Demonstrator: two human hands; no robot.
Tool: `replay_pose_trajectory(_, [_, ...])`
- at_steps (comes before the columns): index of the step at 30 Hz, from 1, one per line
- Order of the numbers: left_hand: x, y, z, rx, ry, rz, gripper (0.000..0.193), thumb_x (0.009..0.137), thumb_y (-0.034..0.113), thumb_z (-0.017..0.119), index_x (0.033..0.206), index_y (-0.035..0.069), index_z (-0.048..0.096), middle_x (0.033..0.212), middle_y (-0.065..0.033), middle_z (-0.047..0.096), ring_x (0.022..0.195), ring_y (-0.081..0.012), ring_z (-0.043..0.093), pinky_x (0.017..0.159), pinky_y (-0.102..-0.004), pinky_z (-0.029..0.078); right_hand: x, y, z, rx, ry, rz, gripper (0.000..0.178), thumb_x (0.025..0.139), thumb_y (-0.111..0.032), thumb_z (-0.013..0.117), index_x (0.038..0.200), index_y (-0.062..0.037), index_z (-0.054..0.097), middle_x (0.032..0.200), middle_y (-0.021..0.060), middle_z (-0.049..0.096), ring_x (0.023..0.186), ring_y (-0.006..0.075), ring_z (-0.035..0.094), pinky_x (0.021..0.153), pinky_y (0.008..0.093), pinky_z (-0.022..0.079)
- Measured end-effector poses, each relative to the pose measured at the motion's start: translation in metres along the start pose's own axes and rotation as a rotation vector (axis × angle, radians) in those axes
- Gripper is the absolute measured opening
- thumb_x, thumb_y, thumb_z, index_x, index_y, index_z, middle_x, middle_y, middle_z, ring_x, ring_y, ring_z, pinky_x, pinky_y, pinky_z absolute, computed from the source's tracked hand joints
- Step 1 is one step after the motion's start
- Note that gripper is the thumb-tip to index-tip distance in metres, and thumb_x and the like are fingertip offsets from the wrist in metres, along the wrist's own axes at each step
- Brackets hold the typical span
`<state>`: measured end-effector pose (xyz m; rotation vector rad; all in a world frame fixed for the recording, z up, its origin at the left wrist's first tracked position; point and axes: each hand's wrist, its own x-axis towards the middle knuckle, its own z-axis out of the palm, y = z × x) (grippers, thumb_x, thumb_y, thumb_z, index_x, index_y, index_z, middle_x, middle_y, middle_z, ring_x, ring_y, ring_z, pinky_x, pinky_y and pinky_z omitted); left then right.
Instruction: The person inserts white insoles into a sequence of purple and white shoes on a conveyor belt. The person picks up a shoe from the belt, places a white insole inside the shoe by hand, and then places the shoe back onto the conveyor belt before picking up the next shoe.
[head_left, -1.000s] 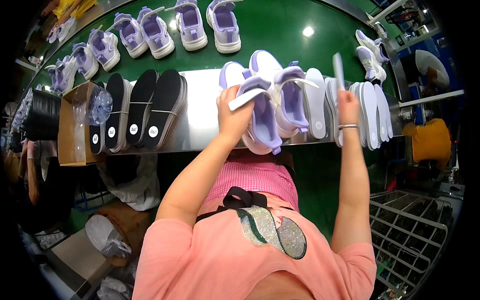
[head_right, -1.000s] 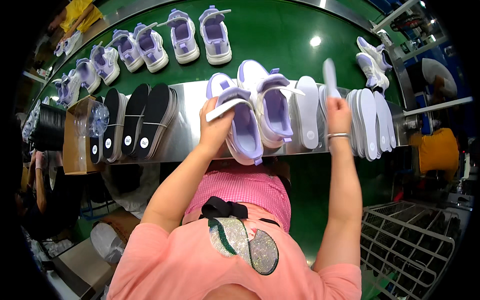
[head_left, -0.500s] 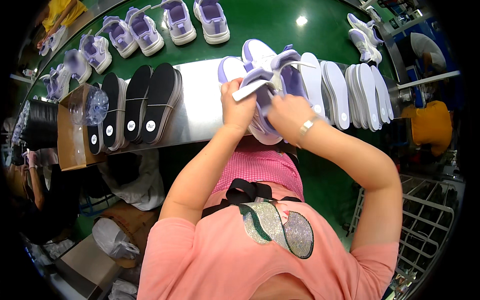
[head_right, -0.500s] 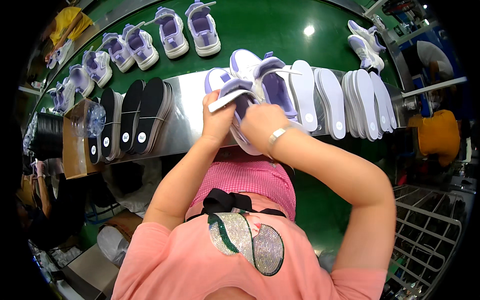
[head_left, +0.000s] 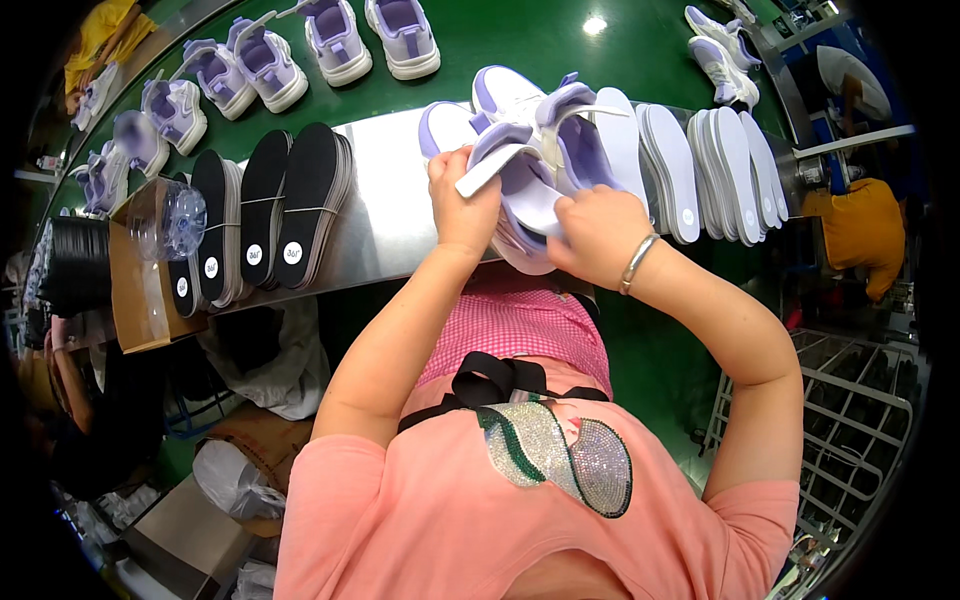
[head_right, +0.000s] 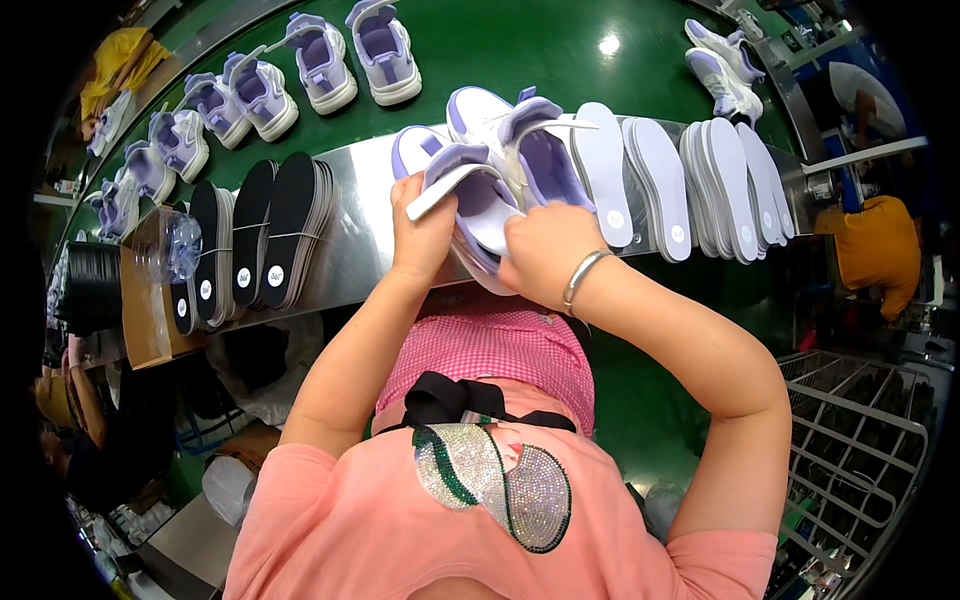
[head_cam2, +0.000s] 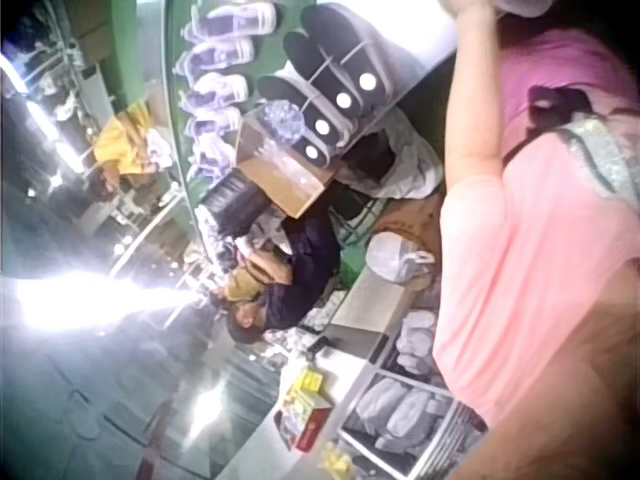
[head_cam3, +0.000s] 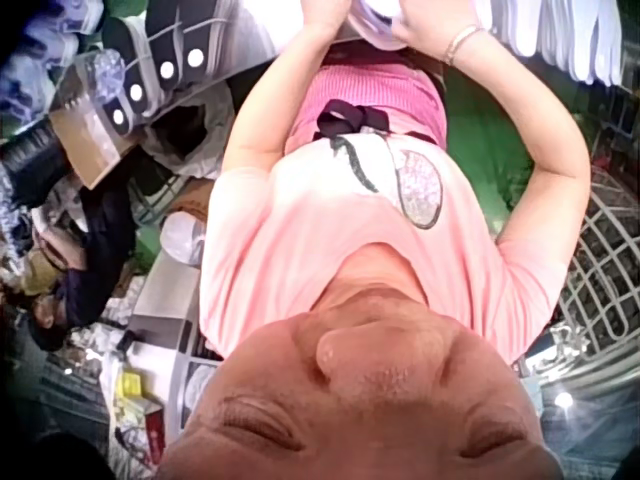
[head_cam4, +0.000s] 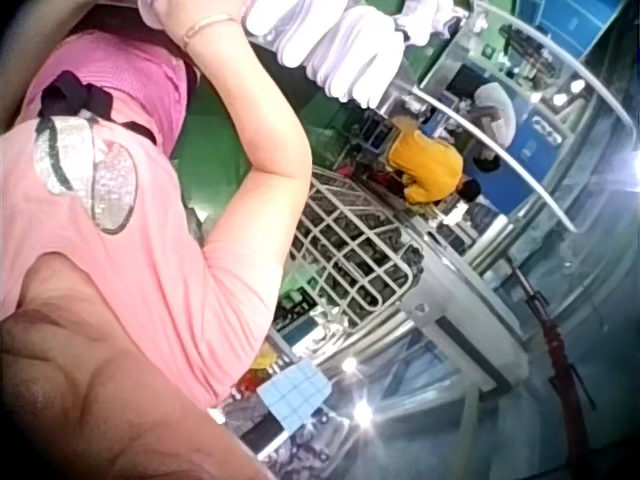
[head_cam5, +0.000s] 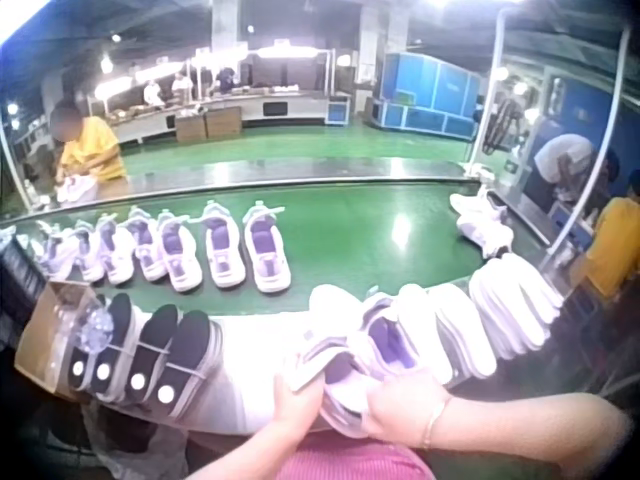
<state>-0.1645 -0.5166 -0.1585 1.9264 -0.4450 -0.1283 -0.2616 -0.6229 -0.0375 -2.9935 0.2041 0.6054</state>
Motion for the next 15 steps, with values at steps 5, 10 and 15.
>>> replay_pose_trajectory(5, [0.001,0.001,-0.001,-0.027,-0.050,-0.010,0.031,0.069,0.011,0.058,0.099,0.001,0.056,0.097,-0.0190,0.048,0.090,-0.0332,0.049,0.083,-0.0358,0.040,0.028,-0.006,0.028,-0.036,0.040,-0.144,0.013,0.068,-0.016,0.056,0.070,-0.0049,0.062,0.070,0.0120,0.060,0.070,0.0269,0.060,0.062,0.0359,0.048])
replay_pose_trajectory(10, [0.000,0.004,-0.006,-0.094,-0.093,0.011,0.031,0.069,0.009,0.059,0.099,0.000,0.056,0.098,-0.0188,0.048,0.093,-0.0319,0.048,0.084,-0.0347,0.039,0.053,-0.008,0.031,-0.038,-0.136,-0.200,0.013,0.067,-0.013,0.059,0.075,-0.0055,0.065,0.077,0.0130,0.064,0.075,0.0257,0.063,0.065,0.0337,0.050])
replay_pose_trajectory(15, [0.001,0.002,-0.009,-0.093,-0.171,-0.021,0.036,0.071,0.012,0.061,0.105,0.002,0.054,0.109,-0.0177,0.045,0.103,-0.0288,0.043,0.090,-0.0336,0.035,0.070,-0.004,0.042,0.019,-0.296,-0.139,0.013,0.065,-0.014,0.062,0.075,-0.0068,0.067,0.081,0.0137,0.064,0.075,0.0287,0.063,0.068,0.0347,0.050])
